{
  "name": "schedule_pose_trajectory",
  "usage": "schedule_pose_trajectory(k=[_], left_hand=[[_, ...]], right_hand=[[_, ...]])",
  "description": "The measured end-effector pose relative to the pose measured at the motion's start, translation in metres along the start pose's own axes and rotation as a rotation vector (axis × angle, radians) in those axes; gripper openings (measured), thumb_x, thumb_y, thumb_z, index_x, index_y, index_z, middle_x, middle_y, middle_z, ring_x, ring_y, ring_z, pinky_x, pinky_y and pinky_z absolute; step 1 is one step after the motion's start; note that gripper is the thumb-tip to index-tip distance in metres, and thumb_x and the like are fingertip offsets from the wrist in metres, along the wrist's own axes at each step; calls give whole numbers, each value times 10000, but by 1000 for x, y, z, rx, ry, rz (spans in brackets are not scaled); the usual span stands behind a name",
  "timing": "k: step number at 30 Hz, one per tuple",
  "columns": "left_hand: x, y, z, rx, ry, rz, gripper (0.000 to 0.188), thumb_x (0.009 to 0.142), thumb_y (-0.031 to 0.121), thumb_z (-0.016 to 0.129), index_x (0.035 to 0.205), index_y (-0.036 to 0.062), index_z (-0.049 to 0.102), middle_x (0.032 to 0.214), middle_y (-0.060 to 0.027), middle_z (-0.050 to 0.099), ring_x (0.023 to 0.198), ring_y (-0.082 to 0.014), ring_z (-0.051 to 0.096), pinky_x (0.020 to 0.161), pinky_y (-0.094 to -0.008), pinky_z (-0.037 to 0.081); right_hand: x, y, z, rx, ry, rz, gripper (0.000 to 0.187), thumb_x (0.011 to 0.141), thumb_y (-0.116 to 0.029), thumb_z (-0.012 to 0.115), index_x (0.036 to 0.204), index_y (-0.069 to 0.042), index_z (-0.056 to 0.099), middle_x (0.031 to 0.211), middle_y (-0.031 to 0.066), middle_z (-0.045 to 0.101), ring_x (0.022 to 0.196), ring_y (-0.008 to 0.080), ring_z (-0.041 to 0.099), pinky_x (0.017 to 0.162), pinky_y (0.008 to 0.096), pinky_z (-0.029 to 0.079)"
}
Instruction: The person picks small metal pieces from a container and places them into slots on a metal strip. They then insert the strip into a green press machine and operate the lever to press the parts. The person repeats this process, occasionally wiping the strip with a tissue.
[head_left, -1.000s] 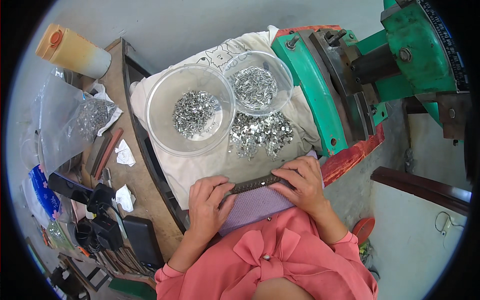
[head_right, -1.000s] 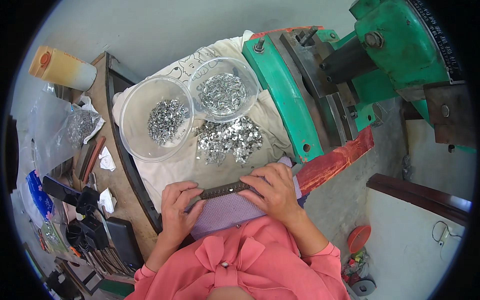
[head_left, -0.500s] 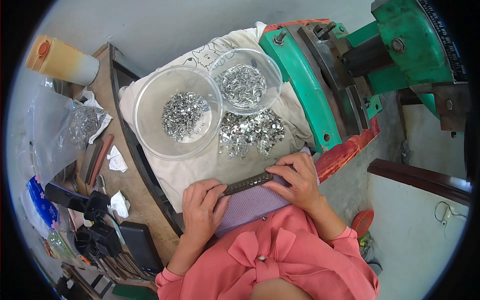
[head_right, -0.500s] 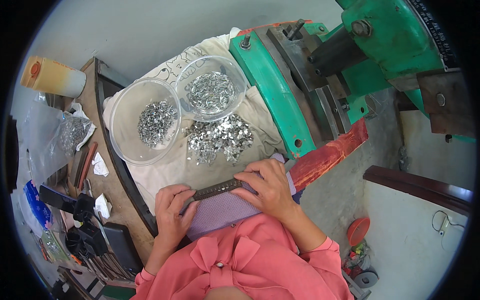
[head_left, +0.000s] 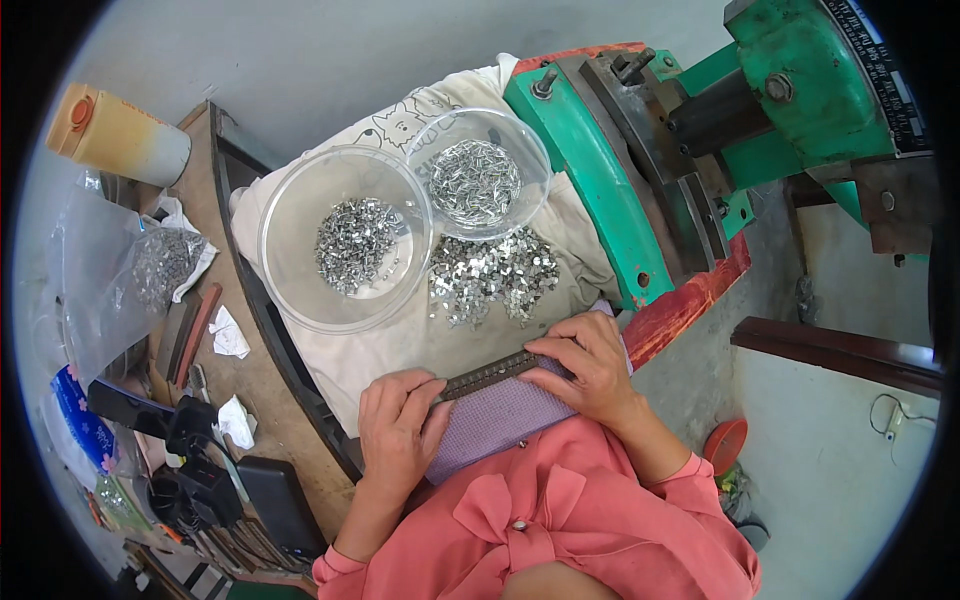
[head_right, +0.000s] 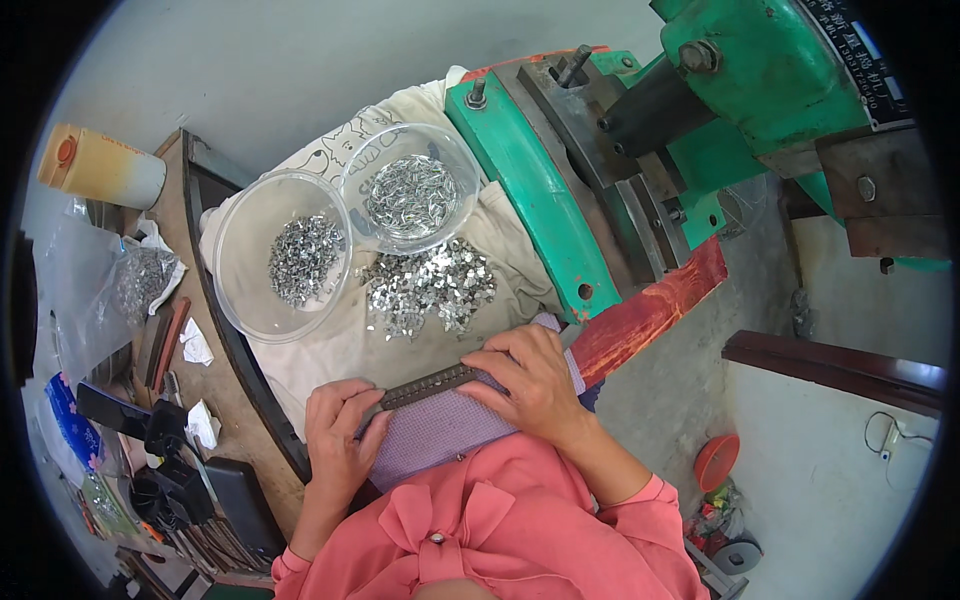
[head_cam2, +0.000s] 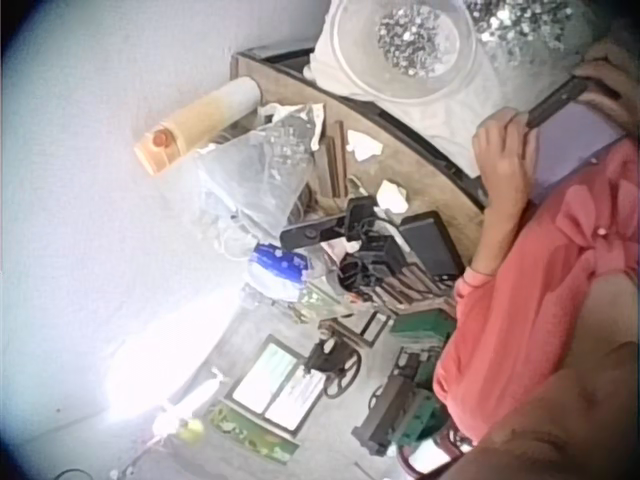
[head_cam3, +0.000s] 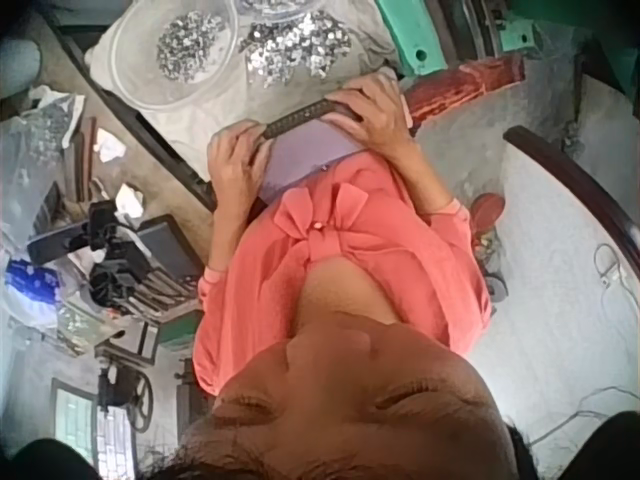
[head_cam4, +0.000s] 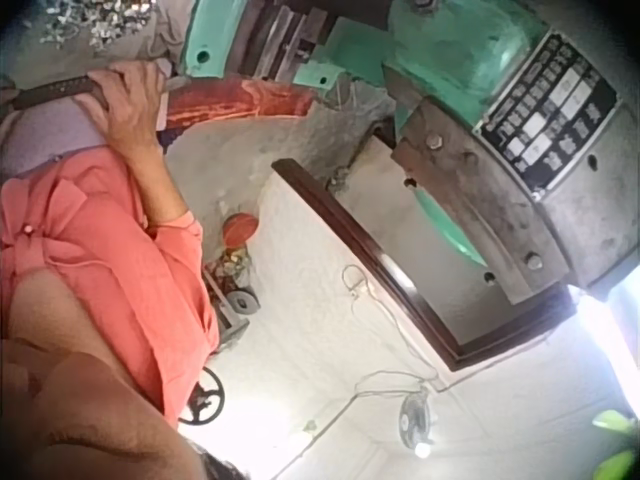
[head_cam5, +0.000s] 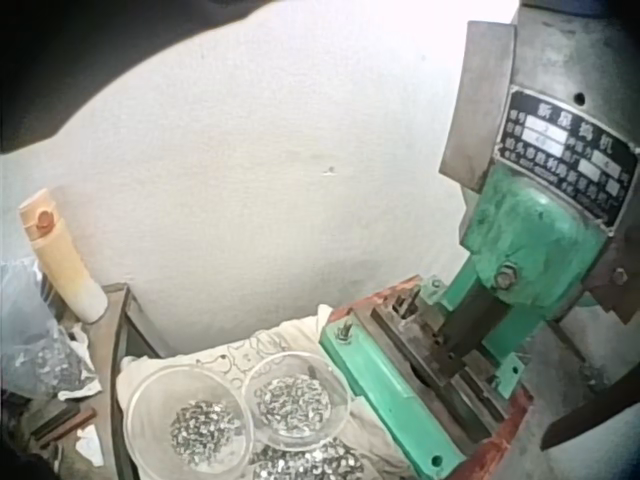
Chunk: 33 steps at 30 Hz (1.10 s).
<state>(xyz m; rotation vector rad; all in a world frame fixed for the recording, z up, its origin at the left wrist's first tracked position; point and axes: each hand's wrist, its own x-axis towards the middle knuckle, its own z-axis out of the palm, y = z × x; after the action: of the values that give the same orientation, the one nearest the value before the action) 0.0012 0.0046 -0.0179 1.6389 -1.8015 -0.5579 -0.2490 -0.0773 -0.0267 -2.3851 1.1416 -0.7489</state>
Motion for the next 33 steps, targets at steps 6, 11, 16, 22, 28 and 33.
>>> schedule_pose_trajectory(k=[6,11,16,22,28,33], left_hand=[[-1,0,0,-1,0,8,361,656,16,827,990,55,695,1034,-88,659,945,-302,614,811,-404,474],[-2,0,-2,1,-5,14,358,658,26,833,987,51,694,1036,-90,660,943,-305,615,816,-405,477],[-2,-1,-6,-41,-39,0,346,678,53,829,996,55,692,1036,-87,662,969,-301,612,836,-403,469],[2,0,-7,-107,-51,-34,297,717,67,815,985,56,688,1042,-94,671,976,-303,595,859,-400,459],[2,2,-3,-77,3,4,229,728,30,787,924,65,674,984,-74,678,940,-291,597,834,-397,455],[2,3,2,-65,9,38,196,727,-8,769,879,54,662,944,-88,684,924,-297,603,817,-401,459]], right_hand=[[-1,0,1,3,7,-3,343,706,-291,861,985,-135,738,950,9,619,878,226,580,782,374,405],[1,-3,-4,2,-28,-29,330,710,-281,860,977,-131,738,952,6,621,881,229,580,801,381,408],[19,-3,-26,45,-151,-40,289,725,-249,857,957,-120,743,949,15,636,879,242,595,813,386,422],[72,-6,-49,-16,-9,-72,209,760,-167,829,938,-103,741,890,27,655,858,248,624,780,383,448],[140,5,-33,5,-24,-128,154,797,-127,771,937,-68,743,912,92,693,920,308,657,811,435,501],[175,12,-1,-81,-118,-153,101,782,-77,721,865,-30,754,856,174,714,872,351,704,787,450,561]])
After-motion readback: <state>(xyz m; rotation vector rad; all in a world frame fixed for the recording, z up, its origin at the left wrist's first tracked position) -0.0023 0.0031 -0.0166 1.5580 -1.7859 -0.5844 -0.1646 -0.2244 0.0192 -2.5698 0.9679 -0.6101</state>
